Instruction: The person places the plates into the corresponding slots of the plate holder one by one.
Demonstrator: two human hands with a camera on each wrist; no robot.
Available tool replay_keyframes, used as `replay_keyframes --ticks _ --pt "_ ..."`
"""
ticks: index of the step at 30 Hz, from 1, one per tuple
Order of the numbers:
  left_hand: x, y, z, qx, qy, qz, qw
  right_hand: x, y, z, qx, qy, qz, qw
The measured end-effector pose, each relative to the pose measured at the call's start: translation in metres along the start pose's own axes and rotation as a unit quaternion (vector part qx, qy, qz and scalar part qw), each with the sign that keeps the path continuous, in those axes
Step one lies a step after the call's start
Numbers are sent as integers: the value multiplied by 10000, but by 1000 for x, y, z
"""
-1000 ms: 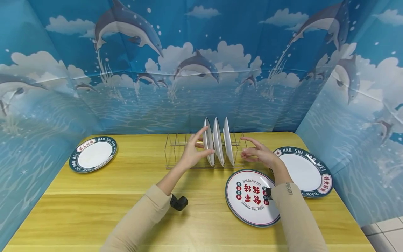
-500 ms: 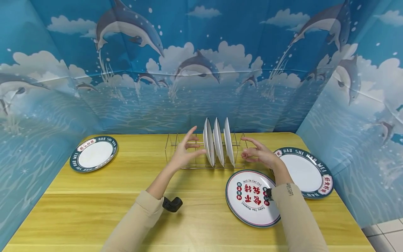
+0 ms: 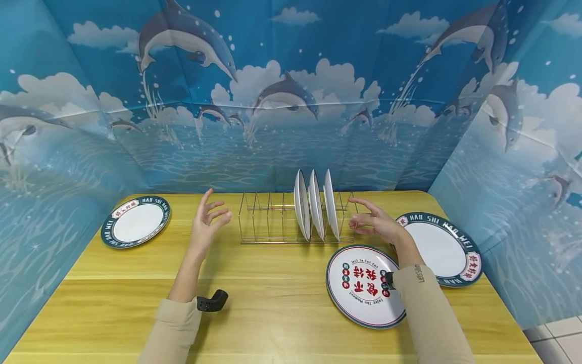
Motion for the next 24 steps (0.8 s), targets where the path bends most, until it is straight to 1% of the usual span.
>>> replay_keyframes --ticks 2,5,7,9,12,16,18,21,24 --pt "-21 6 10 75 101 -396 9991 0 0 0 -18 -22 11 10000" --pt "-49 16 25 127 125 -956 9953 0 0 1 -48 -52 20 10000" --pt "-66 23 36 36 102 -1253 9921 1 0 1 -49 -52 20 10000" --pt "-80 31 42 -89 103 -1470 9890 0 0 1 -42 -41 11 10000" --pt "-98 44 47 -279 222 -1755 9838 0 0 1 -28 -42 3 10000" --pt "-119 60 50 -330 421 -2185 9744 0 1 0 -5 -53 -11 10000" --pt "-129 67 53 -300 477 -2394 9693 0 1 0 -3 -57 -15 10000" --pt "-143 77 60 -292 569 -2732 9598 1 1 0 -6 -65 -35 10000" --pt "-156 87 70 -445 677 -3080 9479 1 1 1 -25 -72 -28 10000"
Point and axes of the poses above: each hand's wrist, its own y-axis away from the middle knuckle, its own x-axis out of the palm, z = x × y, the point moved 7 cm from there along -y, towards the middle knuckle, and after that the axes turned 13 degrees about z, right-handed, at the moved point
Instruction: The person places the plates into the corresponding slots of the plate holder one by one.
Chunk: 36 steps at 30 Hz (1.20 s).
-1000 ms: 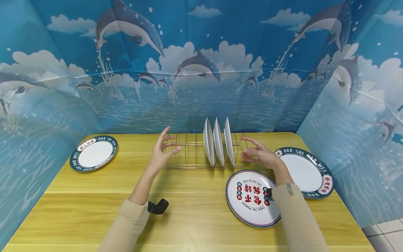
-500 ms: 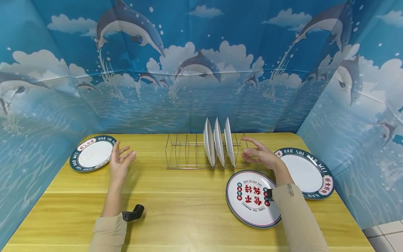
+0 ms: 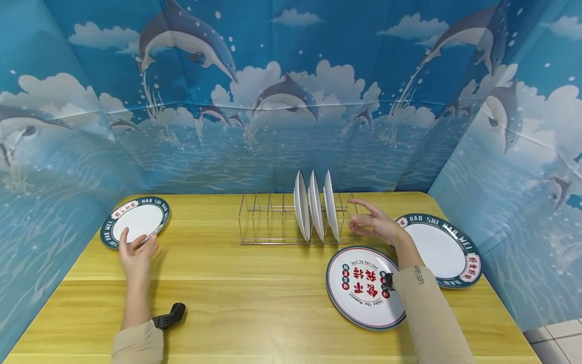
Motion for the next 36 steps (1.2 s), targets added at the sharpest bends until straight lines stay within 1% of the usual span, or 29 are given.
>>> replay_keyframes --ticks 5,9,13,14,17,20,21,22,28,31,36 --pt "-22 1 10 -403 -84 -530 9977 0 0 0 0 -17 -3 10000" --pt "-31 -1 14 -666 -127 -709 9952 0 1 0 10 -12 -5 10000" --pt "-36 -6 15 -794 -88 -717 9942 0 1 0 21 18 -4 10000" --pt "-36 -7 15 -823 0 -704 9941 -1 1 0 25 24 -5 10000" --pt "-38 -13 15 -830 77 -639 9945 -1 0 -1 47 49 -23 10000" --pt "-40 -18 16 -909 197 -615 9938 -1 0 -1 58 75 -31 10000" --pt "-41 -20 16 -934 145 -610 9937 -1 -1 -1 64 84 -36 9999" --pt "-42 -21 17 -1000 188 -618 9929 -1 -1 -1 68 97 -40 9999" --pt "-47 -29 19 -1209 -5 -654 9905 -1 -1 -1 91 106 -62 9999" --pt "-48 -32 20 -1244 -191 -682 9897 -2 -1 -2 95 100 -47 9999" --pt "-49 -35 21 -1278 -266 -791 9883 -2 -1 -2 93 85 -46 9999"
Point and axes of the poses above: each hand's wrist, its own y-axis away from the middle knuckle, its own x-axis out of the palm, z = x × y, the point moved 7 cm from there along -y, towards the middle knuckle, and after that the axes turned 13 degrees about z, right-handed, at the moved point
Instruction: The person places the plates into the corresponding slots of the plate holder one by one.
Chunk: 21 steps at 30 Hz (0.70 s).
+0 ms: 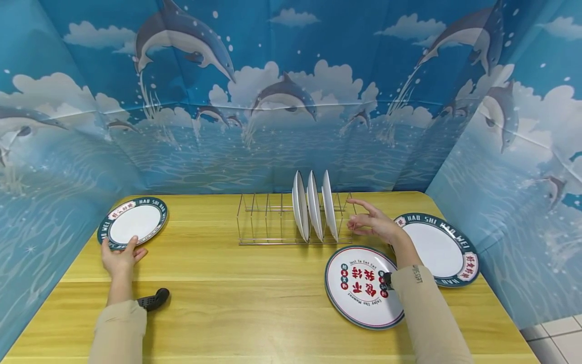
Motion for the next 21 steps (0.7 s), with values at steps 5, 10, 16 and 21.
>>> replay_keyframes --ticks 5,10,16,21 --pt "-1 -2 1 -13 46 -163 9999 0 0 0 0 -3 -3 10000" --pt "-2 -3 3 -26 -116 -303 9995 -1 -1 -1 26 50 -16 10000" --pt "-4 -2 6 -268 -121 -377 9989 -1 -1 0 28 48 -7 10000" --pt "-4 -2 8 -301 -62 -338 9990 0 0 0 34 54 2 10000"
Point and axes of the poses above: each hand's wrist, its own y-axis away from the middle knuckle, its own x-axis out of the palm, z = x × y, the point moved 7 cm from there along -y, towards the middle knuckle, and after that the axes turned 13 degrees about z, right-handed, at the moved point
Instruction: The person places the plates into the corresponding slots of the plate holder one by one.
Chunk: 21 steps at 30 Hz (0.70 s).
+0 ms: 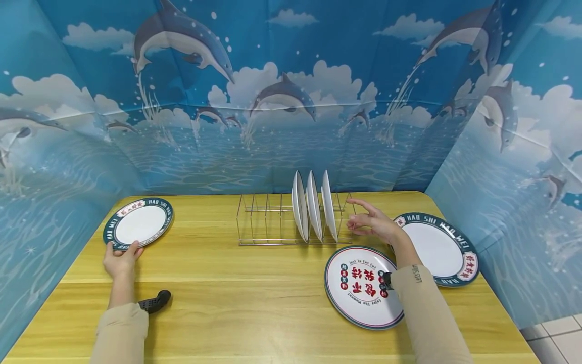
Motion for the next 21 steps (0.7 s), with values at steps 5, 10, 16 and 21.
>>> replay_keyframes --ticks 5,10,16,21 --pt "2 2 0 123 69 63 9999 0 0 1 -12 11 5 10000" --pt "6 4 1 129 328 196 9992 0 1 1 -15 4 -8 10000" --pt "16 7 2 -159 303 763 9965 1 1 2 -43 -7 -9 10000" --pt "24 10 1 -249 122 1350 9905 2 1 2 -41 -12 -3 10000"
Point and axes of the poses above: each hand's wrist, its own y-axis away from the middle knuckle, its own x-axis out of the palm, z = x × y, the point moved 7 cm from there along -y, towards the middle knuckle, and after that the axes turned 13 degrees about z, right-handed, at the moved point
